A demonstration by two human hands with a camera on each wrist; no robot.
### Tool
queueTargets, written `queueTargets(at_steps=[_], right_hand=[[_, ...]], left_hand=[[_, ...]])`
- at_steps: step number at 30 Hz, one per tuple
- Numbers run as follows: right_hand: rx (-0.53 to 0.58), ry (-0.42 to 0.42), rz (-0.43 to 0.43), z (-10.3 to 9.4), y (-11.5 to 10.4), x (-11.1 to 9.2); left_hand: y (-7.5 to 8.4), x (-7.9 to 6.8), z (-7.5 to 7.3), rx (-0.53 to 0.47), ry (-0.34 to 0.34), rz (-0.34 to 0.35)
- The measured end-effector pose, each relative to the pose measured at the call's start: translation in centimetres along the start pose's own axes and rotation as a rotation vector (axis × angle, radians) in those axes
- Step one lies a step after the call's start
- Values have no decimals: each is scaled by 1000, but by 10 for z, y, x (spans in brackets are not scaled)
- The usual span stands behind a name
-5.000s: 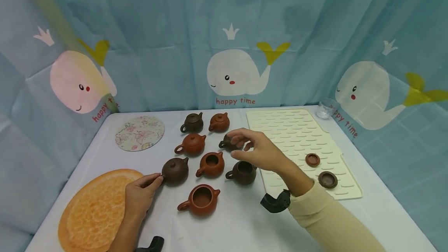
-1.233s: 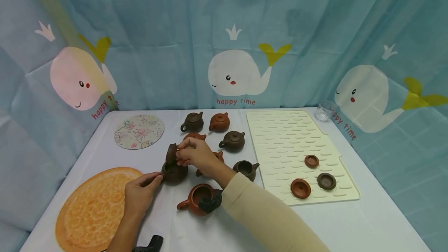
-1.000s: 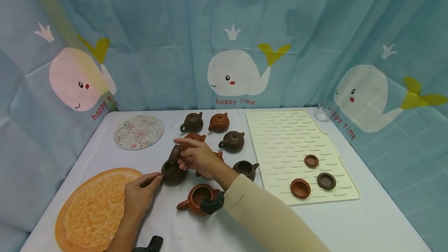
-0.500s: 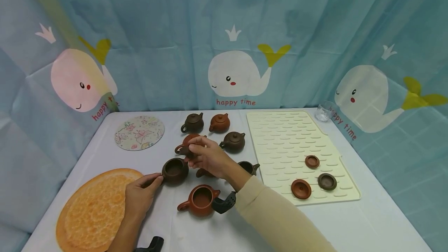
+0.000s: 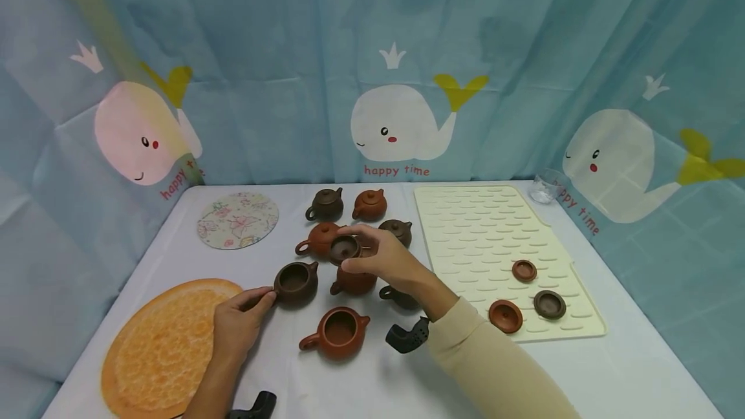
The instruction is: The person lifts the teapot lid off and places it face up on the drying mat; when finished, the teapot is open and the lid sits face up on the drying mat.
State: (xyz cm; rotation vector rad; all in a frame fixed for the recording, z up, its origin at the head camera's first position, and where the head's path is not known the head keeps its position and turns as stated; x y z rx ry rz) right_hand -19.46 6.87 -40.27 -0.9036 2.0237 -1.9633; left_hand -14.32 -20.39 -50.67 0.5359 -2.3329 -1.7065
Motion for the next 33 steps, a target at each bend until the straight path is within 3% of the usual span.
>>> queueTargets(at_steps=[12, 23, 33], right_hand=[[-151, -36, -124, -29, -31, -31], [-194, 67, -170, -46, -40, -65], [-295, 139, -204, -76, -45, -101]], left_hand=[[-1, -1, 1, 24, 1, -7], [-2, -1, 0, 5, 3, -7], [2, -2, -1, -14, -12, 0]])
Point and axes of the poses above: each hand's wrist, its own x-axis towards the middle knuckle, its own z-axis out of the palm, y = z × x, the point moved 2 cm from there along x, towards the middle knuckle, and after that the axes turned 12 degrees about -z, right-handed, at the moved point
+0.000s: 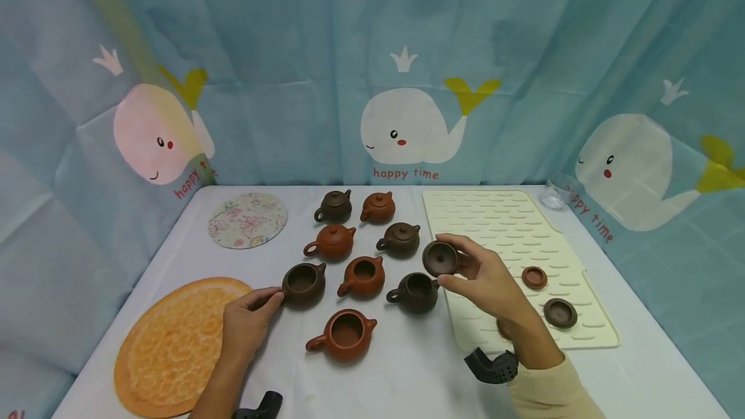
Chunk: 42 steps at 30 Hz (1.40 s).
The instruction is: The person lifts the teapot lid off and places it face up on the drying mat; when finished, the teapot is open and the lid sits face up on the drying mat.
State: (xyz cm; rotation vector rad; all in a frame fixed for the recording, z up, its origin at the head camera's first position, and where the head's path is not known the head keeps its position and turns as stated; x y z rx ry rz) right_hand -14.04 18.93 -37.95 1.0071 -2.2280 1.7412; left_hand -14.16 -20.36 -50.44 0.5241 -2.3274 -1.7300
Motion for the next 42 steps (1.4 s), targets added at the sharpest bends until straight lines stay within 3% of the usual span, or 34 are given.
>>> queueTargets(at_steps=[11, 23, 30, 42], right_hand=[[-130, 93, -42, -36, 1, -24], [-294, 166, 188, -64, 30, -54], [-357, 143, 340, -70, 44, -65], [-467, 16, 443, -76, 63, -67]], left_hand=[[2, 1, 1, 25, 12, 11], [2, 0, 2, 48, 8, -11], [1, -1, 1, 47, 5, -14], [3, -3, 0, 8, -6, -3]])
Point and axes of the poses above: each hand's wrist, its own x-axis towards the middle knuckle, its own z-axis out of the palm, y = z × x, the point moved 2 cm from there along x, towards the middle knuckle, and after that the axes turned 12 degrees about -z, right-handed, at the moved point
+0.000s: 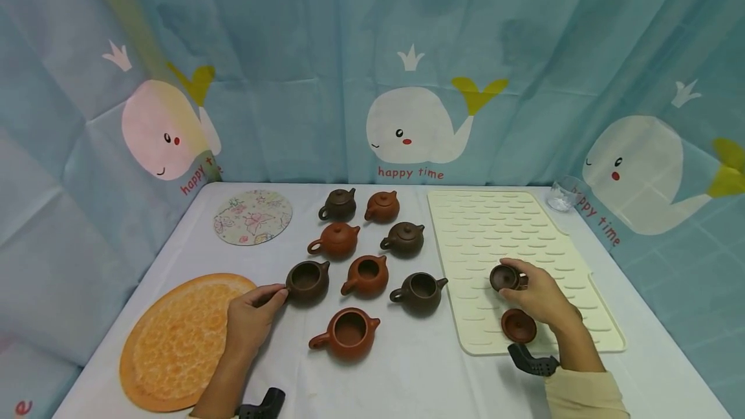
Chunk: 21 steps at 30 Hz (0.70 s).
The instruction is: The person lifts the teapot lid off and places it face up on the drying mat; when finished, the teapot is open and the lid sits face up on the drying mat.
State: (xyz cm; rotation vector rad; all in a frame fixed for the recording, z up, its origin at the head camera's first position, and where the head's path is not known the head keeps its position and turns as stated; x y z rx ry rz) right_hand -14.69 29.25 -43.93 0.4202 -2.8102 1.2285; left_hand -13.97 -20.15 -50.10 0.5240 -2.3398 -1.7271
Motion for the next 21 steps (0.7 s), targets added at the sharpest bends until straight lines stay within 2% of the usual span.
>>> queueTargets(at_steps=[6, 15, 21], right_hand=[[-126, -41, 24, 3, 4, 2], [-186, -115, 73, 8, 8, 6], [-223, -119, 69, 10, 11, 6]], left_hand=[[0, 1, 0, 10, 4, 9], [-2, 2, 0, 25, 5, 13], [-3, 2, 0, 31, 7, 13]])
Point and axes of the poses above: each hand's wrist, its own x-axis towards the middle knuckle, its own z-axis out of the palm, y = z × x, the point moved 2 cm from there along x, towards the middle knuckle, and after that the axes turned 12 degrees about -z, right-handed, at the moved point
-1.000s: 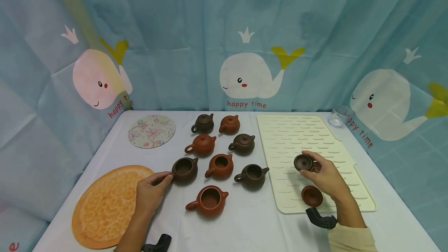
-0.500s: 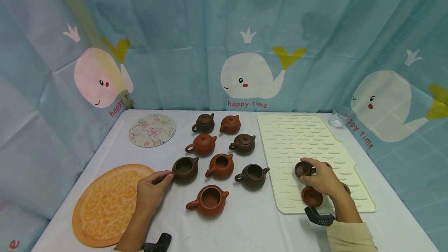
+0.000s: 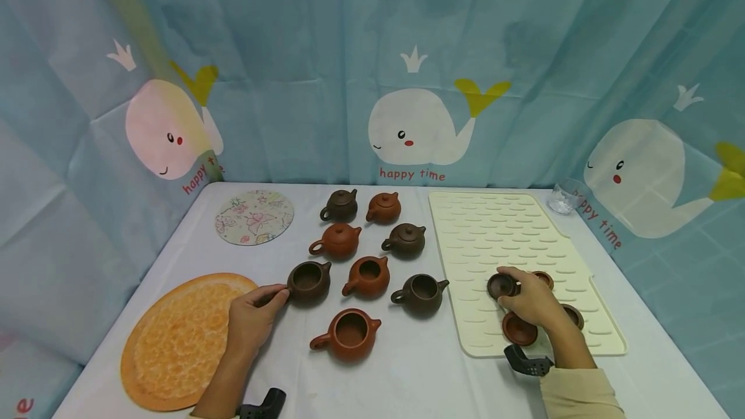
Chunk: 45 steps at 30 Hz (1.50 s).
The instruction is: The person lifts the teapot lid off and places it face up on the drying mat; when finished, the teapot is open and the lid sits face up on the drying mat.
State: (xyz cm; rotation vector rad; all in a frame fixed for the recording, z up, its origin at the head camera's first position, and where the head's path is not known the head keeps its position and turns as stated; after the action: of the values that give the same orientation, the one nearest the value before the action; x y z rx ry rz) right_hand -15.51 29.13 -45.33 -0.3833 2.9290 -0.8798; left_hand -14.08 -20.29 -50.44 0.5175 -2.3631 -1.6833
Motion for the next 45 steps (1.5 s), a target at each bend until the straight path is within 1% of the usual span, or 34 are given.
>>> queueTargets(at_steps=[4, 9, 13, 16, 18, 20, 23, 26, 29, 32, 34, 37, 42, 45], right_hand=[[-11, 9, -6, 1, 1, -2], [7, 15, -17, 2, 3, -4], [38, 16, -12, 1, 2, -6], [78, 38, -20, -3, 0, -8], [108, 66, -37, -7, -3, -9], [134, 114, -52, -13, -7, -11], [135, 205, -72, -23, -12, -13], [128, 304, -94, -33, -17, -15], [152, 382, -114, -42, -24, -16], [168, 437, -123, -52, -35, -17], [173, 456, -133, -59, -44, -18], [180, 460, -164, -67, -56, -16], [182, 446, -223, -75, -73, -12], [174, 428, -288, -79, -83, -8]], left_hand=[[0, 0, 0, -11, -5, -9], [1, 0, 0, 3, -12, -44], [6, -1, -2, 2, -14, -60], [12, -3, -6, -5, -5, -65], [16, -4, -10, -20, 8, -76], [21, -7, -14, -35, 21, -86], [31, -10, -20, -42, 39, -83], [42, -12, -23, -54, 37, -68], [53, -11, -24, -97, 15, -70], [65, -9, -24, -126, -17, -89], [74, -7, -23, -137, -46, -99], [90, -4, -19, -177, -100, -92], [117, 2, -9, -227, -176, -6], [131, 4, 1, -236, -219, 52]])
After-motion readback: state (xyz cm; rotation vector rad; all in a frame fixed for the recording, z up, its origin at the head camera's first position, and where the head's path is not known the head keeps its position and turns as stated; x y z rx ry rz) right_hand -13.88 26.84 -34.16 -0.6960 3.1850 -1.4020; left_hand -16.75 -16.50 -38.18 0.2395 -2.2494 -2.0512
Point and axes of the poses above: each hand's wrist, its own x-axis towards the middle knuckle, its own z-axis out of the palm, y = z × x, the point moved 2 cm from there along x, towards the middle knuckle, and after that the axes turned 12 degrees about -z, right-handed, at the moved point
